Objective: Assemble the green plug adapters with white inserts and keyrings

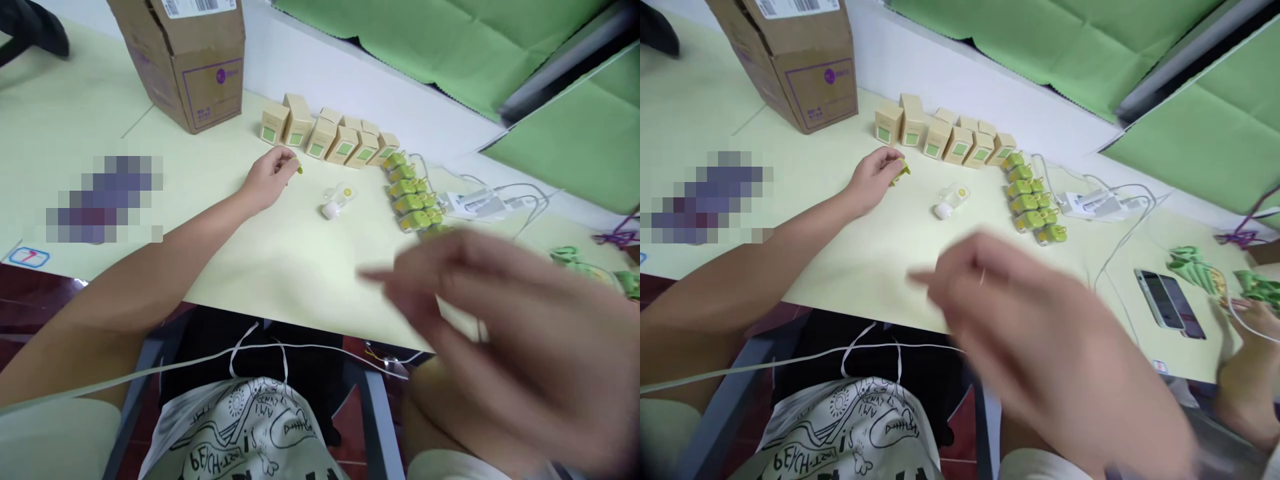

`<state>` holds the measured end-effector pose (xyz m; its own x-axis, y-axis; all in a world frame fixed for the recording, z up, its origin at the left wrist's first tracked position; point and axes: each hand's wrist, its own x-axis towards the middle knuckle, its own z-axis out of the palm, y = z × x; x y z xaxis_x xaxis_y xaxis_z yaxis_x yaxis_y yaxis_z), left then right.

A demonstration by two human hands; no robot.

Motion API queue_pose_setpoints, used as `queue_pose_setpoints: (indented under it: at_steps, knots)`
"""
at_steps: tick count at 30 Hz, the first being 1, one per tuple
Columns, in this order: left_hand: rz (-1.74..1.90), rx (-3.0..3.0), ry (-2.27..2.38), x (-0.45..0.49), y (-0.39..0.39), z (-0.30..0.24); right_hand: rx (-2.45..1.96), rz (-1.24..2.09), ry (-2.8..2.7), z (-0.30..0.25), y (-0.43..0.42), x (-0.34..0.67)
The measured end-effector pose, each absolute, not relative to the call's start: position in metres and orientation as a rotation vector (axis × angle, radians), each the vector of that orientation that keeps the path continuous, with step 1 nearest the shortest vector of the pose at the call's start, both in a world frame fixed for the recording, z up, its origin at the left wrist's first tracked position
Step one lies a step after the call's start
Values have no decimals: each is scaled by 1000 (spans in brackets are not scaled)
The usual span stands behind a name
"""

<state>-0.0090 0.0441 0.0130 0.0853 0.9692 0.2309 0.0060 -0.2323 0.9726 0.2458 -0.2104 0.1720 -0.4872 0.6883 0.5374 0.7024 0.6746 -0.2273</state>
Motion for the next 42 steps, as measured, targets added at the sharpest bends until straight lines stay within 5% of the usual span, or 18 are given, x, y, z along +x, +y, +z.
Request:
queue_pose_setpoints:
  at_steps: [5,10,26,42]
  knots:
    - [1073,1042,793,0,21,30,-1007,235,-1615,67,-53,227]
    - [930,1011,654,1,9,29,-1040,508,-1430,-10,-25,228]
    - [934,1027,431,7,-8,25,-1162,316,-1634,4,-59,207]
    - [985,1038,495,11,-19,30,-1216,479,-1364,4,-65,190]
